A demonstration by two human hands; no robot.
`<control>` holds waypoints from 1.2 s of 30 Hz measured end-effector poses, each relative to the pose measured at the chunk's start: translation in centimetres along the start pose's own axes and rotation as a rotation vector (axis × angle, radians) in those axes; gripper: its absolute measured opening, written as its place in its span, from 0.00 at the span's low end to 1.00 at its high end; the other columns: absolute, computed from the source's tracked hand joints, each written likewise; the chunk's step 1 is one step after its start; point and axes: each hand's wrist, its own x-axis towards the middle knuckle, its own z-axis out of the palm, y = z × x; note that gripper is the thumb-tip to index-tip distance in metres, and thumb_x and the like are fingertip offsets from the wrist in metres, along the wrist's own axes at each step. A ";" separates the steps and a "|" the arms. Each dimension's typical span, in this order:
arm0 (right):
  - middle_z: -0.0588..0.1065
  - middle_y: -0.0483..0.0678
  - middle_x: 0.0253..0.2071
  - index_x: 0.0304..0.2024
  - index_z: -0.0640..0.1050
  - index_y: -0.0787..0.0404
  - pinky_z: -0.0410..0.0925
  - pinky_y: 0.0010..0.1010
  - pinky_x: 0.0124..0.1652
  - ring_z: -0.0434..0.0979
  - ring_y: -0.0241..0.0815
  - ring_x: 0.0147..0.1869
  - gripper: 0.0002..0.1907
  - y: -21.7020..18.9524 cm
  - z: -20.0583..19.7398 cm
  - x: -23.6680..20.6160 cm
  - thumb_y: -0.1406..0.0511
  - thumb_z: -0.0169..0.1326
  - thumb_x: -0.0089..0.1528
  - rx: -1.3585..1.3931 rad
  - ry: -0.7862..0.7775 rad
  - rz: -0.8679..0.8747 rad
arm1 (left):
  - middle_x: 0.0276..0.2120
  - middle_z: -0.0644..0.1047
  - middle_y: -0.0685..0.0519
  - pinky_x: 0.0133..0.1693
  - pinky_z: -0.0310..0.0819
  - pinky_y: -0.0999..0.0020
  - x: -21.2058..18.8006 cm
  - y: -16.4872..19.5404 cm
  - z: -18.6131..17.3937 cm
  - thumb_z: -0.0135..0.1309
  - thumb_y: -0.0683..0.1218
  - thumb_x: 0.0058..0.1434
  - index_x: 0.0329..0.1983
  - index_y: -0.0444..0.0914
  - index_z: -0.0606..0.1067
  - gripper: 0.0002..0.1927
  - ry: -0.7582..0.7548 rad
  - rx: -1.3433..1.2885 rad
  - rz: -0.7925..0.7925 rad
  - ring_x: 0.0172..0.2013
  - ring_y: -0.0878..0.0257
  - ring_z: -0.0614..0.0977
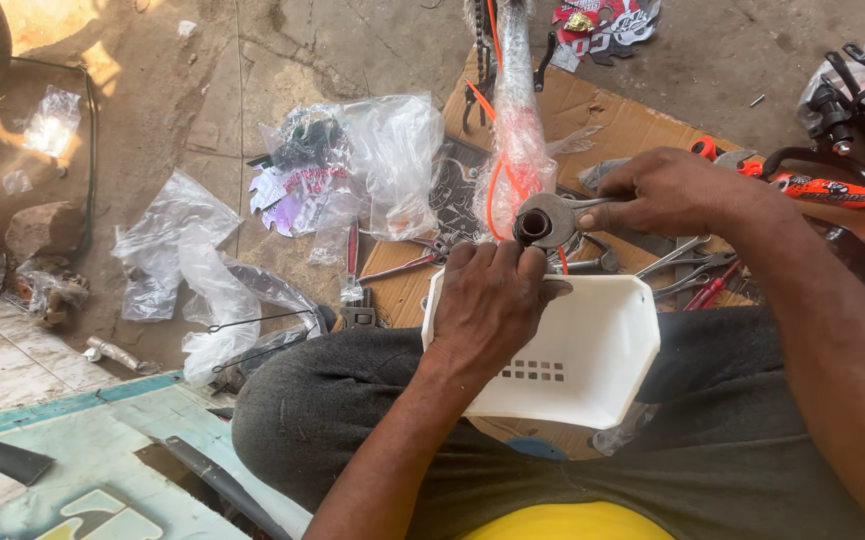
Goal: The person assembles a bicycle by attaching a white basket to the handlebar stem using a wrench and bolts. They then position the handlebar assembly onto the fork and tighten the stem bolts to secure it.
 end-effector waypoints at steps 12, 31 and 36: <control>0.83 0.46 0.38 0.46 0.86 0.43 0.72 0.43 0.45 0.82 0.48 0.46 0.28 -1.2 2.6 -2.2 0.37 0.55 0.54 -0.112 0.154 0.141 | 0.28 0.72 0.52 0.39 0.63 0.54 -0.1 -0.8 -0.3 0.51 0.57 0.68 0.36 0.41 0.73 0.15 -0.106 -0.012 0.040 0.32 0.58 0.75; 0.81 0.56 0.37 0.45 0.84 0.52 0.73 0.45 0.44 0.82 0.54 0.42 0.26 0.2 -0.5 -2.6 0.42 0.55 0.59 -0.073 -0.040 0.109 | 0.28 0.74 0.53 0.43 0.64 0.55 0.3 -0.5 0.6 0.59 0.58 0.62 0.35 0.40 0.73 0.17 0.047 -0.076 0.004 0.34 0.56 0.77; 0.81 0.52 0.39 0.47 0.84 0.47 0.73 0.47 0.45 0.82 0.53 0.44 0.27 0.0 -1.6 -2.6 0.41 0.57 0.55 -0.162 0.054 0.096 | 0.30 0.74 0.53 0.43 0.63 0.55 0.0 -0.5 0.5 0.60 0.58 0.60 0.35 0.41 0.73 0.17 0.074 -0.080 -0.004 0.35 0.57 0.77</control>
